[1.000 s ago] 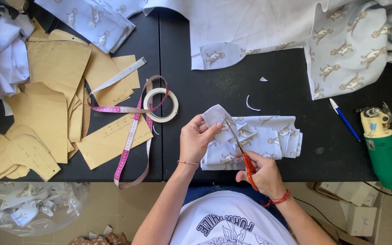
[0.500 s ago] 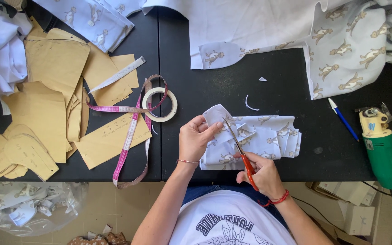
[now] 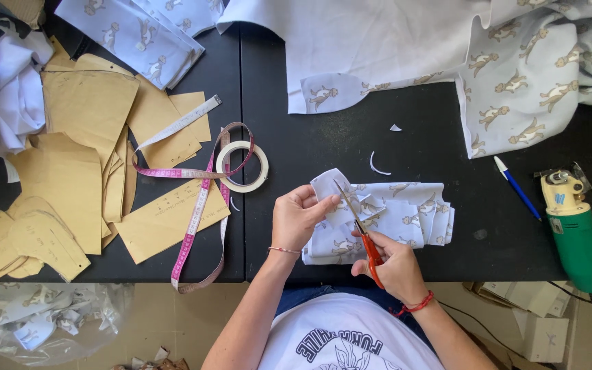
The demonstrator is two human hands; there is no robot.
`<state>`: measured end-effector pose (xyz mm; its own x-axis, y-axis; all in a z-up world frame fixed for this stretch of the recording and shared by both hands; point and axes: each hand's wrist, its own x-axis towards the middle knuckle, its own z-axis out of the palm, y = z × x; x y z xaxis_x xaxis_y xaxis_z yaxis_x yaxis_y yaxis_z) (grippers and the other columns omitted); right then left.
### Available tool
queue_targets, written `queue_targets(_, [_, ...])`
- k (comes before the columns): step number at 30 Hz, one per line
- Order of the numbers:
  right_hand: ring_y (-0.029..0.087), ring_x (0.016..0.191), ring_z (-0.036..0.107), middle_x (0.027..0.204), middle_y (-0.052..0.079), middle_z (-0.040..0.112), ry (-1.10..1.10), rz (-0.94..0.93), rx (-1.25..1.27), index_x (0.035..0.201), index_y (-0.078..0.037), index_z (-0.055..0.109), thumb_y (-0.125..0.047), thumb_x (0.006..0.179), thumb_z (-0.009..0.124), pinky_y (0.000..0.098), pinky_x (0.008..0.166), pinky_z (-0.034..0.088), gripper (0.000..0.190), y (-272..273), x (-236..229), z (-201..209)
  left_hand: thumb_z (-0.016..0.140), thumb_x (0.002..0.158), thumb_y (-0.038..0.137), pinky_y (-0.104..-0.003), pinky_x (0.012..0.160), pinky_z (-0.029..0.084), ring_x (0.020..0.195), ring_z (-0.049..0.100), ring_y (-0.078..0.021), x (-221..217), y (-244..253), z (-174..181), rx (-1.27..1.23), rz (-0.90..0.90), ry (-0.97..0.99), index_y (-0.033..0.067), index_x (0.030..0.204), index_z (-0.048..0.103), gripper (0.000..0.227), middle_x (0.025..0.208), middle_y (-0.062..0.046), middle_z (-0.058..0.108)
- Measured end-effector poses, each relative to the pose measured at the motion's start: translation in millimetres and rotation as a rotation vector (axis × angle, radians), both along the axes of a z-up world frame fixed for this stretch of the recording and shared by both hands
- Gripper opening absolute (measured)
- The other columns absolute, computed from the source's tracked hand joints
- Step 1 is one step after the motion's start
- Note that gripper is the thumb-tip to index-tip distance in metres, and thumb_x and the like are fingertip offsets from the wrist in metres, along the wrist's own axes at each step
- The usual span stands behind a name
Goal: The person cuts a piece of patterned fabric with scissors, then uses a paper pattern and a pen to trace a shape onto a larger piece of fabric. They then use an electric rotary cutter to cut the fabric along the traced lines.
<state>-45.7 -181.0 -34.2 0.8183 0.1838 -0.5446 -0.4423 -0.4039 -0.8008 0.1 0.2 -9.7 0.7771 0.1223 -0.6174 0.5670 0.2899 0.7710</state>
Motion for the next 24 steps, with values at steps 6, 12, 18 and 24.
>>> queue_targets(6, [0.002,0.037,0.044,0.041,0.001,0.056,0.021,-0.033,0.022,0.101,-0.011,0.065,-0.026,0.048,0.085,0.0138,0.042,0.039,0.059,1.5,4.0,-3.8,0.075,0.065,0.011,-0.02,0.059,0.051,0.067,0.059,-0.0076,0.6,-2.3,-7.8,-0.021,0.001,0.016,-0.0024,0.089,0.064,0.03,0.07,-0.008,0.066])
queue_targets(12, [0.001,0.038,0.041,0.041,0.001,0.058,0.081,-0.045,0.016,0.097,-0.012,0.067,-0.022,0.053,0.082,0.0123,0.041,0.037,0.048,6.2,5.0,10.1,0.075,0.065,0.013,-0.021,0.06,0.052,0.067,0.059,-0.0088,1.1,-1.1,-4.6,0.017,-0.022,0.018,0.001,0.089,0.065,0.028,0.071,-0.009,0.066])
queue_targets(18, [0.001,0.039,0.04,0.043,0.001,0.058,0.091,-0.045,0.008,0.1,-0.012,0.066,-0.026,0.053,0.083,0.0138,0.042,0.037,0.052,11.3,15.4,21.1,0.074,0.068,0.015,-0.019,0.058,0.051,0.067,0.058,-0.0072,3.3,-0.2,-6.4,0.04,-0.017,0.023,0.0037,0.09,0.066,0.026,0.072,-0.008,0.067])
queue_targets(24, [0.002,0.039,0.041,0.044,0.001,0.055,0.098,-0.04,0.029,0.102,-0.011,0.064,-0.027,0.051,0.084,0.0146,0.043,0.037,0.057,6.3,14.3,-10.9,0.074,0.067,0.015,-0.017,0.058,0.051,0.067,0.057,-0.0047,-0.1,-2.2,-19.2,0.027,-0.054,0.042,0.0036,0.089,0.066,0.027,0.072,-0.006,0.066])
